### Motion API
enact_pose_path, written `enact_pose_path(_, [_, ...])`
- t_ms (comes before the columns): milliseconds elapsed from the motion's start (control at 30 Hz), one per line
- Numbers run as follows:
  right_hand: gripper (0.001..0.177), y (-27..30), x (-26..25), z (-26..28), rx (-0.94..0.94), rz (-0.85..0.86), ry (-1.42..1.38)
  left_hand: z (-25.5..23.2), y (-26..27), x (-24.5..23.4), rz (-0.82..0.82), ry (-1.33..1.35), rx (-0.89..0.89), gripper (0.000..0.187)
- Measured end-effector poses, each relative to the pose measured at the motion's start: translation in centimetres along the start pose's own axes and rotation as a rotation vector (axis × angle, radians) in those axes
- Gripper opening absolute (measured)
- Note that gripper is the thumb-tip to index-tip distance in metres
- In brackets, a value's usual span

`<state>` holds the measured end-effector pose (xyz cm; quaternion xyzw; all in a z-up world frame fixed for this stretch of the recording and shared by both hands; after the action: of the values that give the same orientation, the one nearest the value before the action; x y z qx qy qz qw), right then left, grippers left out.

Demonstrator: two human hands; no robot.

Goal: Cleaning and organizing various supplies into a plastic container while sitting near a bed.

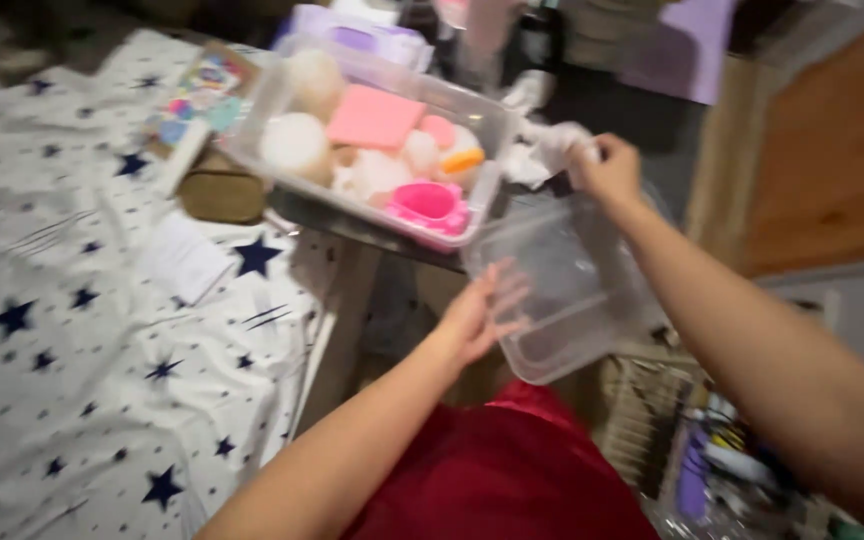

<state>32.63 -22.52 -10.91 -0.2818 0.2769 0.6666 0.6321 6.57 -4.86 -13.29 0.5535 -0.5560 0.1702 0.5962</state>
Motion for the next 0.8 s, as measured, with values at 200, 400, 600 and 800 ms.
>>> enact_pose_path(200, [0.036, 10.6, -13.6, 2.7, -0.278, -0.136, -0.181, 1.4, -3.2, 0.7, -0.262, 0.043, 0.133, 0.051])
enact_pose_path(400, [0.067, 21.2, -3.2, 1.7, -0.335, 0.34, -0.028, 6.1, -12.3, -7.5, -0.475, -0.152, 0.532, 0.037])
enact_pose_path(600, [0.063, 16.6, -6.2, 0.4, -0.521, 0.119, 0.454, 5.3, -7.0, 0.7, -0.536, -0.135, 0.543, 0.023])
enact_pose_path(800, [0.064, 11.9, -4.1, -8.7, -0.065, -0.15, 0.361, 6.8, -7.2, 3.4, -0.465, -0.252, 0.562, 0.02])
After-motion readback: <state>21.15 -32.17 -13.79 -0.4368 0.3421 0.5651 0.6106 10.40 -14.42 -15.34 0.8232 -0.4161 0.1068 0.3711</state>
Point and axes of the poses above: each hand's wrist, its own y-axis away from the middle knuckle, its own x-axis out of the palm, z = x × y, the point moved 2 cm from there along -y, towards the middle knuckle, and after that the axes turned 10 degrees about y, right-handed, at the moved point
